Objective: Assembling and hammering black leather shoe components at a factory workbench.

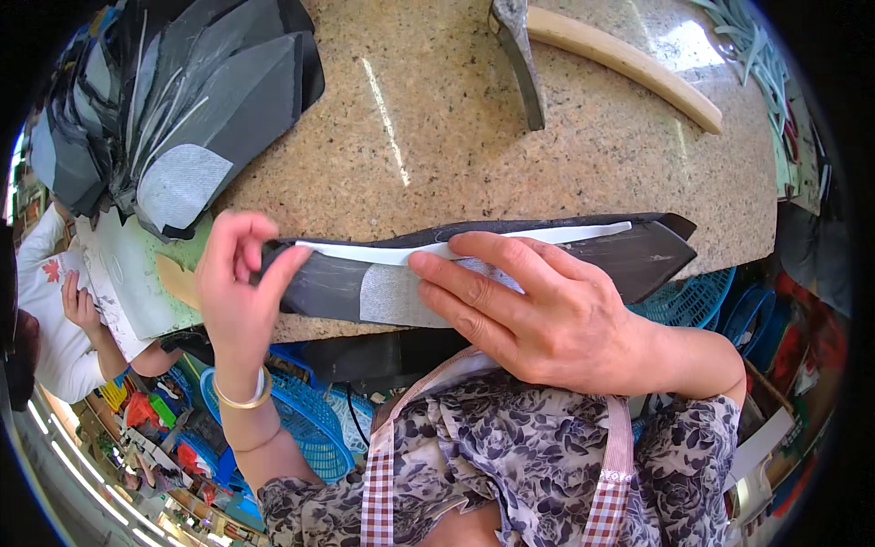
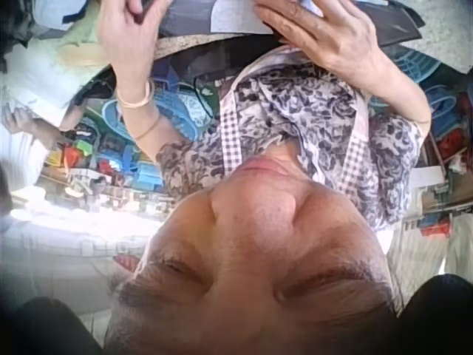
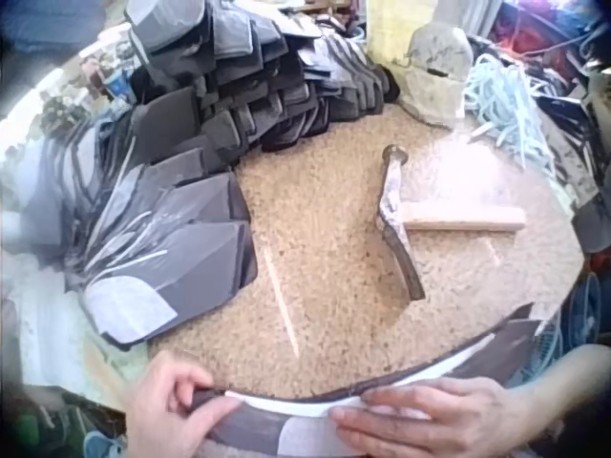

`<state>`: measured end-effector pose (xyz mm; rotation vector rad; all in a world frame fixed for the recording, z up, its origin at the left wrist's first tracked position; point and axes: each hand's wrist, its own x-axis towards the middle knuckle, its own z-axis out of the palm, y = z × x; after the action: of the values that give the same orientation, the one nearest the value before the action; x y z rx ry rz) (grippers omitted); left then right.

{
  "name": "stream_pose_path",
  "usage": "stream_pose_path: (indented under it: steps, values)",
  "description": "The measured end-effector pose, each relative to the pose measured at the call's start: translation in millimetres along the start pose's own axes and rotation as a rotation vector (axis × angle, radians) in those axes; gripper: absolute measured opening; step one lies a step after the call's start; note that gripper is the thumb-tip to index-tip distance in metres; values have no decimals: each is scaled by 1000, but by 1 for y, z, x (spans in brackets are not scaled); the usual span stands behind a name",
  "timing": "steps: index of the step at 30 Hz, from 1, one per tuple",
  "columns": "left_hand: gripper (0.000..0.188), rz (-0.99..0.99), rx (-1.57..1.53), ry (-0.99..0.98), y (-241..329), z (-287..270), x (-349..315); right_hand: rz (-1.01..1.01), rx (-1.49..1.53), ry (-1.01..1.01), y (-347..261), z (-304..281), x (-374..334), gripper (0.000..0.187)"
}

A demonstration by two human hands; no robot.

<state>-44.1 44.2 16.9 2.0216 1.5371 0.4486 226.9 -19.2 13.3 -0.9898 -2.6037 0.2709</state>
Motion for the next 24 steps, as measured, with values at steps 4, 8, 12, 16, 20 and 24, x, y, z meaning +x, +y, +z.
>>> stream_pose_path:
  steps: [4, 8, 12, 16, 20, 24]
  values:
    - [32, 700, 80, 5, 34, 8, -19, 84, 193, 111, 6, -9, 4, 46]
    - [27, 817, 158, 33, 38, 8, -18, 138, 230, -33, 11, -36, 14, 60]
    - [34, 928, 215, 393, 52, -8, -45, -14, -104, 303, -9, -32, 3, 40]
    - [42, 623, -26, -69, 51, 7, -8, 61, 4, 146, 2, 15, -26, 46]
    - [42, 448, 162, -42, 54, 33, 49, 77, 154, 204, 2, 17, -21, 48]
    - [36, 484, 178, -195, 52, 34, 70, 124, 78, 244, -3, 23, -18, 38]
